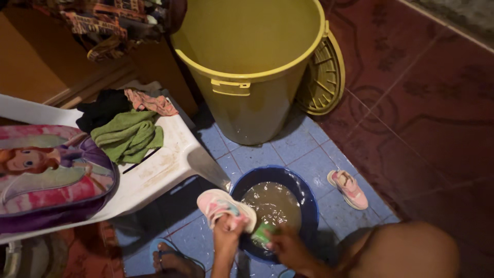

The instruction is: The person washes shoes by hand using a sponge and a bucket of water.

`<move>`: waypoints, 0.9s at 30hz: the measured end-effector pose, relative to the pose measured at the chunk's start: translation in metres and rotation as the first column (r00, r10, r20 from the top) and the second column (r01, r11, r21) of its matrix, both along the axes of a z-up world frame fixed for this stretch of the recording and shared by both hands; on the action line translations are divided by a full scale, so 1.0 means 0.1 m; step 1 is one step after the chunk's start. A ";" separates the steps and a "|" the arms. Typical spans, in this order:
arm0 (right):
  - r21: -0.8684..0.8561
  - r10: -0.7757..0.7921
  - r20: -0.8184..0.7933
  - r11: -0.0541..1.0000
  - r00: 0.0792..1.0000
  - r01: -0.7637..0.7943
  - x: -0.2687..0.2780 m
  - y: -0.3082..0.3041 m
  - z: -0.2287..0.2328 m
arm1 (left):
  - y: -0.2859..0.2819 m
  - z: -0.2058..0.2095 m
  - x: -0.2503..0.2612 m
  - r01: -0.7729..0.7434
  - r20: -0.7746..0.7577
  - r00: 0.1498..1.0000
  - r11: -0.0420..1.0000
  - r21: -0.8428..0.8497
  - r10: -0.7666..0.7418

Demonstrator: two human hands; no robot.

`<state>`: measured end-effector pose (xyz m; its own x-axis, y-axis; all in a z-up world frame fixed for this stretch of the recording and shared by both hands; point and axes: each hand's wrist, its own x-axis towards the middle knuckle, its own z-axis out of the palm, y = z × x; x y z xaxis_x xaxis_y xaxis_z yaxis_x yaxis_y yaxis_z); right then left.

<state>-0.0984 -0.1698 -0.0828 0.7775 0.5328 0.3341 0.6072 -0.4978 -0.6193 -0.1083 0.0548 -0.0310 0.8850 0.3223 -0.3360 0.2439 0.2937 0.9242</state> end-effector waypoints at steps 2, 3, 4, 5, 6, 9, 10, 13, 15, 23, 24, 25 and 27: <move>-0.294 -0.229 -0.385 0.949 0.894 0.117 0.18 -0.12 0.38 | 0.08 0.15 -0.08 -0.113 -0.020 0.992 0.961 0.254 0.122; -0.293 -0.234 -0.377 0.948 0.896 0.124 0.25 -0.12 0.58 | 0.05 0.21 -0.05 -0.110 -0.010 0.993 0.961 0.253 0.117; -0.108 -0.224 -0.243 0.973 0.944 0.203 0.25 -0.10 0.77 | 0.00 0.25 -0.07 -0.132 0.048 0.990 0.991 0.027 0.131; 0.089 -0.237 -0.102 0.965 0.966 0.246 0.27 -0.04 0.93 | -0.06 0.28 -0.08 -0.135 0.100 0.982 0.970 -0.200 0.157; 0.089 -0.242 -0.097 0.964 0.965 0.250 0.31 0.05 1.08 | -0.13 0.29 -0.06 -0.130 0.104 0.983 0.971 -0.202 0.153; 0.044 -0.128 0.035 0.991 0.991 0.127 0.56 0.34 1.44 | -0.22 0.32 0.07 -0.045 0.278 0.955 0.978 -0.203 0.101; 0.026 -0.104 0.103 0.994 0.989 0.102 0.72 0.39 1.55 | -0.22 0.33 0.08 -0.026 0.217 0.974 0.985 -0.169 0.063; -0.135 -0.099 -0.078 0.987 0.992 0.088 1.18 0.69 1.83 | -0.23 0.36 0.18 0.018 0.178 0.984 0.990 -0.143 0.008; -0.072 -0.045 -0.012 0.996 0.999 0.044 1.31 0.82 1.97 | -0.20 0.40 0.25 0.027 0.205 0.979 0.989 -0.148 0.004; 0.063 -0.115 0.135 0.992 0.984 0.108 0.54 0.25 1.90 | -0.45 0.37 0.43 -0.020 0.265 0.964 1.000 -0.018 0.024; 0.063 -0.122 0.141 0.991 0.982 0.114 0.64 0.24 1.89 | -0.50 0.32 0.46 -0.013 0.271 0.962 1.000 -0.018 0.017; 0.007 -0.161 0.124 0.987 0.979 0.161 0.83 0.25 1.88 | -0.55 0.26 0.49 0.055 0.262 0.963 0.998 0.015 -0.057; -0.100 -0.227 0.125 0.966 0.966 0.240 1.19 0.23 1.86 | -0.74 0.14 0.41 0.137 0.237 0.961 0.990 0.039 -0.142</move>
<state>0.0205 -0.1470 0.1032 0.8461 0.3806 0.3733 0.5277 -0.6969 -0.4856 -0.0670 -0.0197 -0.0165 0.9753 0.1952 -0.1034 0.0523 0.2510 0.9666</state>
